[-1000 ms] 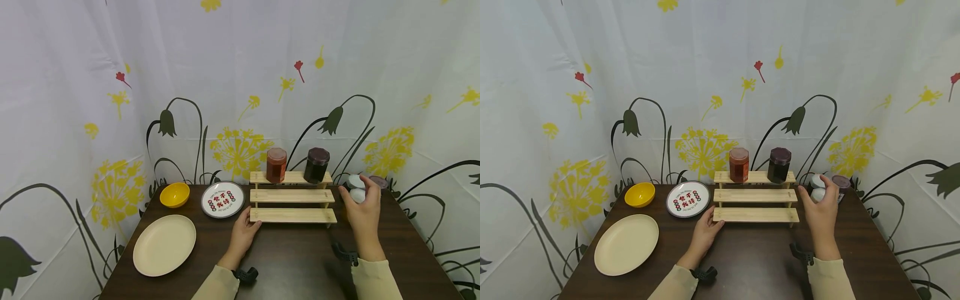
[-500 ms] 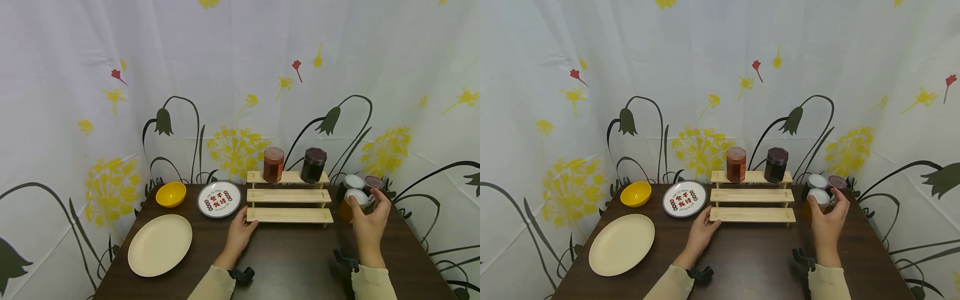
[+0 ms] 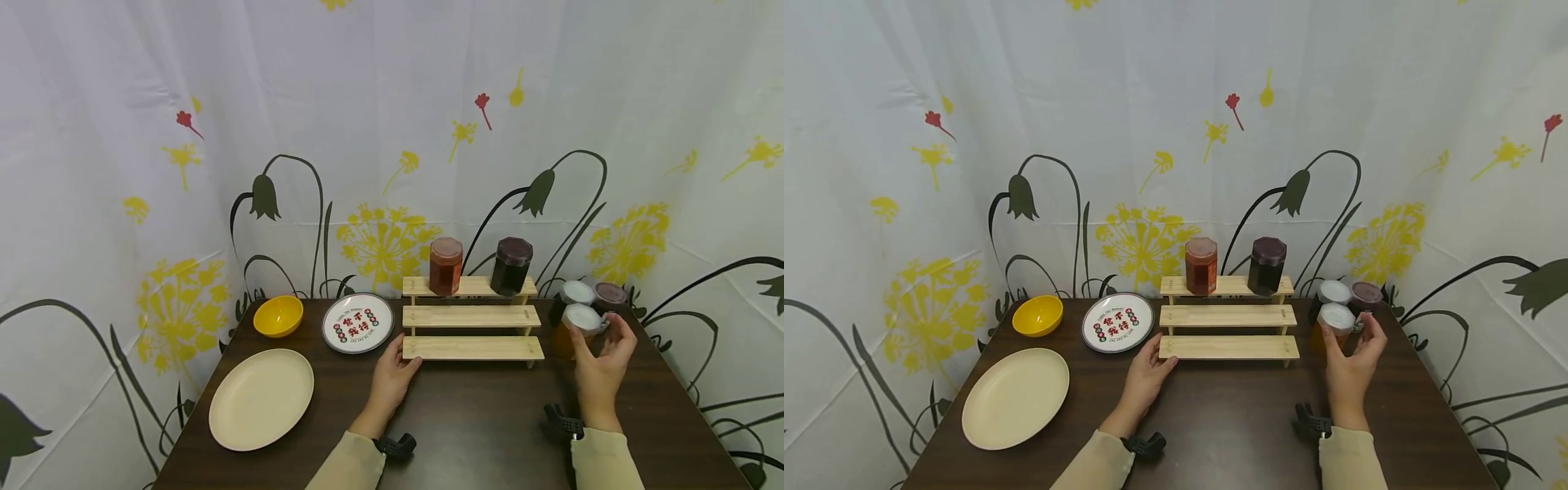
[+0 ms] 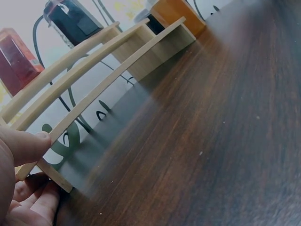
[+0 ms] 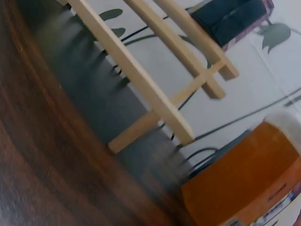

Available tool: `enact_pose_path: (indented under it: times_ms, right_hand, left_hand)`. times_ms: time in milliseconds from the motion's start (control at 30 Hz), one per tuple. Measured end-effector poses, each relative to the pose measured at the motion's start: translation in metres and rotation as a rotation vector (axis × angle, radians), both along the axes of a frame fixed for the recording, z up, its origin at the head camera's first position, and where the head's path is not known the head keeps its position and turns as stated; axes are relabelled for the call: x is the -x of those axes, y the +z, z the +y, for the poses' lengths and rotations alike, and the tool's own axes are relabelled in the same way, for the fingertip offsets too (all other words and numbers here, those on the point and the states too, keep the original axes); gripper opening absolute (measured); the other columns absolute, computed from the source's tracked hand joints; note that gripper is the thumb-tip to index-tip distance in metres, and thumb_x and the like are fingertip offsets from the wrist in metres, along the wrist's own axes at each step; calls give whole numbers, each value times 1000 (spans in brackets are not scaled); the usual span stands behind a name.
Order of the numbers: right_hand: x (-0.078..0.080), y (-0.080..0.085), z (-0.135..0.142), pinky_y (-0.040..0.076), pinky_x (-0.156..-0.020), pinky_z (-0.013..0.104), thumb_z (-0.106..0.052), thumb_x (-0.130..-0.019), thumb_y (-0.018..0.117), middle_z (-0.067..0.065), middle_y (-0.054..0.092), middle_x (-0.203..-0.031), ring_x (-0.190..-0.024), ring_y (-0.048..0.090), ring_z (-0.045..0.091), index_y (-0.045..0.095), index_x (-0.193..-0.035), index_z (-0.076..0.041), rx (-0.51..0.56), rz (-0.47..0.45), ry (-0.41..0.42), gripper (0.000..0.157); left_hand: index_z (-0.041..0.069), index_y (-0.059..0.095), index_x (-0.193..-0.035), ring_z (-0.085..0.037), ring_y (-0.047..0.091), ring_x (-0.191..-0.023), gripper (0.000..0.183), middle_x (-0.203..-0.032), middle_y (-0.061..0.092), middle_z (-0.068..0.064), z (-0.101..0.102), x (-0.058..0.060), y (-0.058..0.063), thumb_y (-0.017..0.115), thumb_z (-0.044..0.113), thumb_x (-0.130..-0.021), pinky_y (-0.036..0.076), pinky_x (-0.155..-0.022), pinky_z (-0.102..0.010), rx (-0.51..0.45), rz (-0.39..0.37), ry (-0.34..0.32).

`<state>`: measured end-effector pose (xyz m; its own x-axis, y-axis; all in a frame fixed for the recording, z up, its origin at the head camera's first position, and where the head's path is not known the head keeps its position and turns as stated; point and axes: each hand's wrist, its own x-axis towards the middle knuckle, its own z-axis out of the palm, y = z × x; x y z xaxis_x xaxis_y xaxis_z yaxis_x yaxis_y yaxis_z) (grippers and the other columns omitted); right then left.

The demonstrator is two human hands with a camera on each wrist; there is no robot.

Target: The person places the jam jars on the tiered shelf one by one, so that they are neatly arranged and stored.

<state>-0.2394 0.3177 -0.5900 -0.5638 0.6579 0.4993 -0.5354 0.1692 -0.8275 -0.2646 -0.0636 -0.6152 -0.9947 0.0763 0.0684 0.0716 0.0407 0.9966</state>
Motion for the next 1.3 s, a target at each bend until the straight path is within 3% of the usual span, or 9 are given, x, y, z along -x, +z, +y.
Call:
enact_pose_path:
  times_ms: [200,300,433,567,733,1067,1200,1300]
  right_hand:
    - [3,-15,8,22,-138,31,12,-91,79,21,39,-160,-159,34,31,35,-160,4,97,-103,45,82]
    - [6,-22,11,23,-137,28,8,-94,79,13,38,-160,-159,34,29,31,-163,1,136,-195,71,85]
    - [7,-26,11,34,-128,18,0,-97,80,1,40,-157,-158,37,27,29,-166,-7,156,-310,108,86]
    - [8,-29,11,43,-110,9,-7,-96,83,-1,45,-152,-149,45,25,32,-165,-11,83,-419,87,86]
    - [8,-33,10,45,-98,4,-13,-96,85,8,49,-152,-137,53,20,34,-163,-6,-47,-503,53,84]
    - [7,-32,7,44,-95,7,-12,-99,80,12,50,-149,-131,54,21,35,-161,-2,-56,-531,17,78]
    - [7,-31,9,43,-117,22,-10,-99,79,14,46,-156,-140,49,26,29,-165,-4,-47,-529,63,82]
    - [6,-29,9,41,-121,36,-10,-98,81,16,44,-158,-141,46,28,29,-164,-4,-69,-535,66,84]
  left_hand:
    - [-10,35,-164,-45,56,-147,74,-159,51,-33,0,0,0,73,-3,-101,54,-118,-46,-20,-6,2]
    - [-10,35,-164,-45,55,-148,74,-159,51,-33,0,0,0,73,-3,-101,53,-119,-47,-25,-3,-2]
    - [-10,35,-164,-45,54,-149,75,-160,50,-33,1,1,1,73,-3,-100,51,-121,-50,-35,-2,-3]
    - [-10,35,-164,-45,53,-150,75,-160,50,-33,1,1,0,73,-4,-100,49,-122,-52,-36,-2,-6]
    - [-11,35,-164,-46,53,-149,75,-159,51,-34,1,0,1,73,-4,-100,50,-121,-52,-35,5,-4]
    - [-11,35,-164,-46,56,-146,75,-159,51,-34,0,-4,4,74,-2,-100,52,-119,-53,-25,-7,-2]
    - [-11,34,-164,-45,56,-147,75,-159,51,-33,0,-4,4,74,-1,-101,51,-120,-54,-25,-5,-4]
    - [-10,34,-165,-45,55,-147,75,-160,50,-33,1,-4,3,73,-1,-101,51,-120,-53,-26,-4,-6]
